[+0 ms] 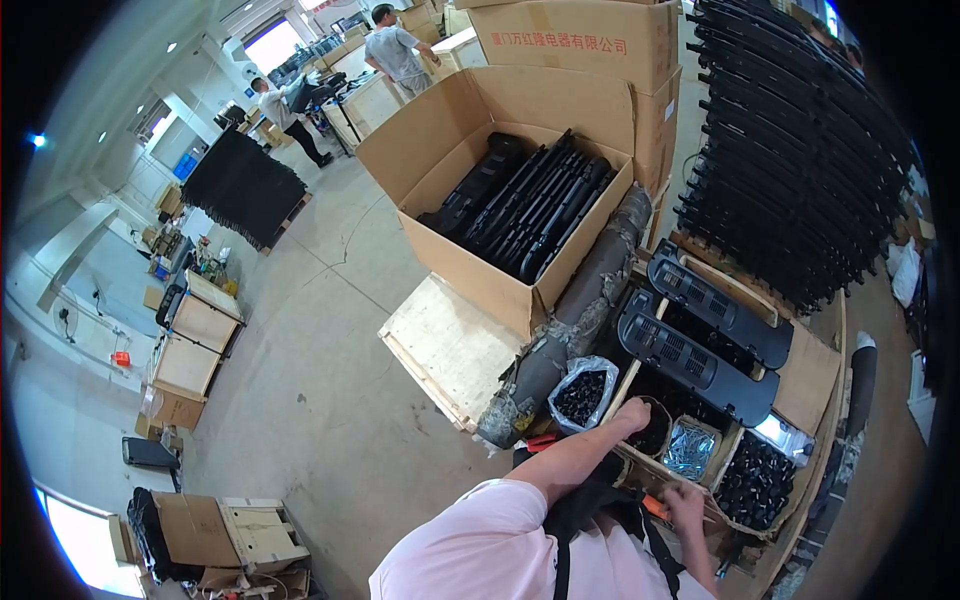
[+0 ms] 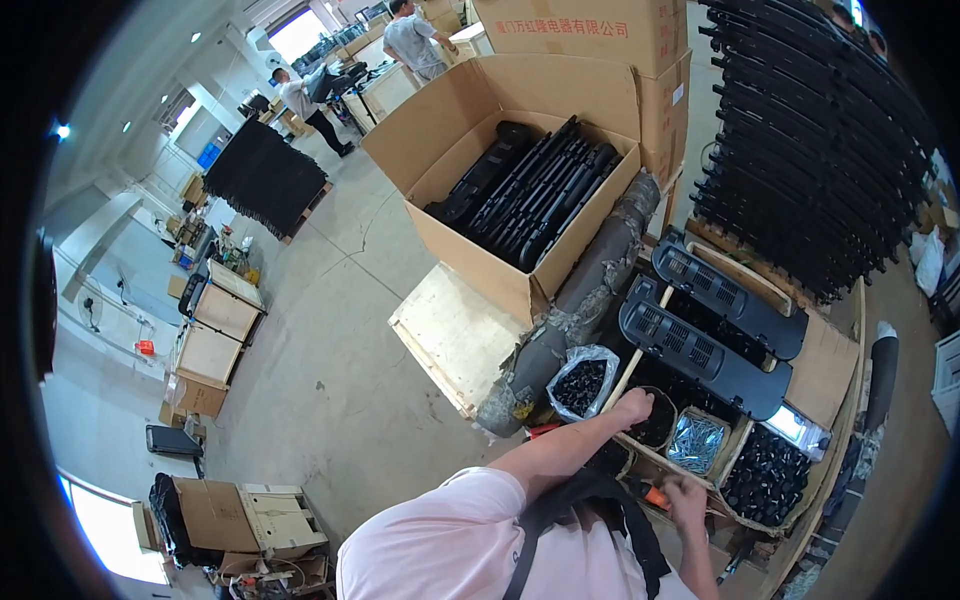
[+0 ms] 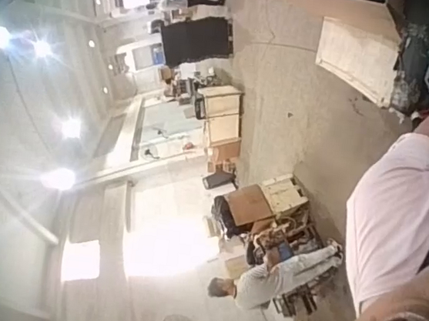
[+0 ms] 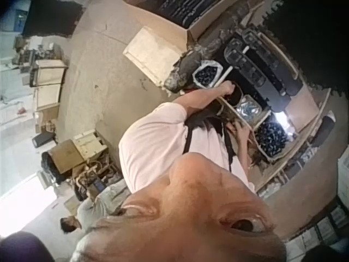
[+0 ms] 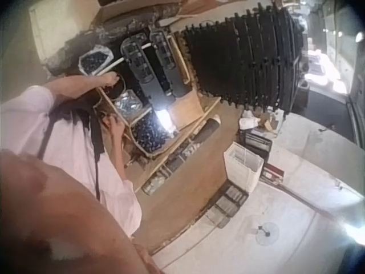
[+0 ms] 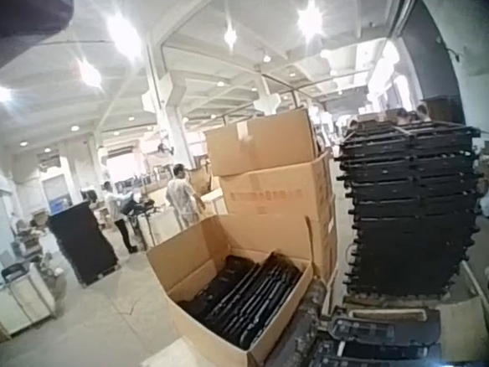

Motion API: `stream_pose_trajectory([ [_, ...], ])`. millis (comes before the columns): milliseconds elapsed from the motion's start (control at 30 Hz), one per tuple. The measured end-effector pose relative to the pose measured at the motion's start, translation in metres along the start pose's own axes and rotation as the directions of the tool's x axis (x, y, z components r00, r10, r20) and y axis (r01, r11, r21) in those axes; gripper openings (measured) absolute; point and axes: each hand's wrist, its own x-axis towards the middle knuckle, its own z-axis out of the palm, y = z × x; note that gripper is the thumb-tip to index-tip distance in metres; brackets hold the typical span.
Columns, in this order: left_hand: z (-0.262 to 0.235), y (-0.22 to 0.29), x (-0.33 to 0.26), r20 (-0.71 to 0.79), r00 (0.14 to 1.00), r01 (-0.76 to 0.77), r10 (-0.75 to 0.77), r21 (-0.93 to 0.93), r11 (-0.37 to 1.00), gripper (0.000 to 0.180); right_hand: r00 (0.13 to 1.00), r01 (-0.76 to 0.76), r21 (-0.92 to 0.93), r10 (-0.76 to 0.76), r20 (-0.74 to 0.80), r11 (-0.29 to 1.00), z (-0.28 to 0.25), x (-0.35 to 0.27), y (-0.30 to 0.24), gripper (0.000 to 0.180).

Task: Assembling plastic components by attaching clips and using an electric screwdriver.

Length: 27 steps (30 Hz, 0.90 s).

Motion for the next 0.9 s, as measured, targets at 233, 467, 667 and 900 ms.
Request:
stream_pose_trajectory([
  [233,-0.011,-0.003,-0.004,0.072,0.995,-0.071,0.07,0.017,0.997,0.045,0.826,-0.53,0.48,0.555,0.104,0.699,0.016,-0.028,0.103,0.026],
  [467,-0.04,0.01,-0.025,0.531,0.845,0.337,0.06,-0.617,0.711,0.023,0.746,-0.345,0.881,0.664,0.049,0.323,0.055,0.026,0.181,0.043],
  [667,-0.046,0.004,-0.033,0.584,0.789,0.319,0.193,-0.657,0.683,0.021,0.766,-0.459,0.634,0.639,-0.073,0.622,0.062,0.042,0.196,0.044],
  [900,-0.048,-0.008,-0.031,0.56,0.806,0.269,0.194,-0.638,0.722,0.015,0.597,-0.537,0.573,0.759,-0.261,0.619,0.076,0.068,0.174,0.038],
])
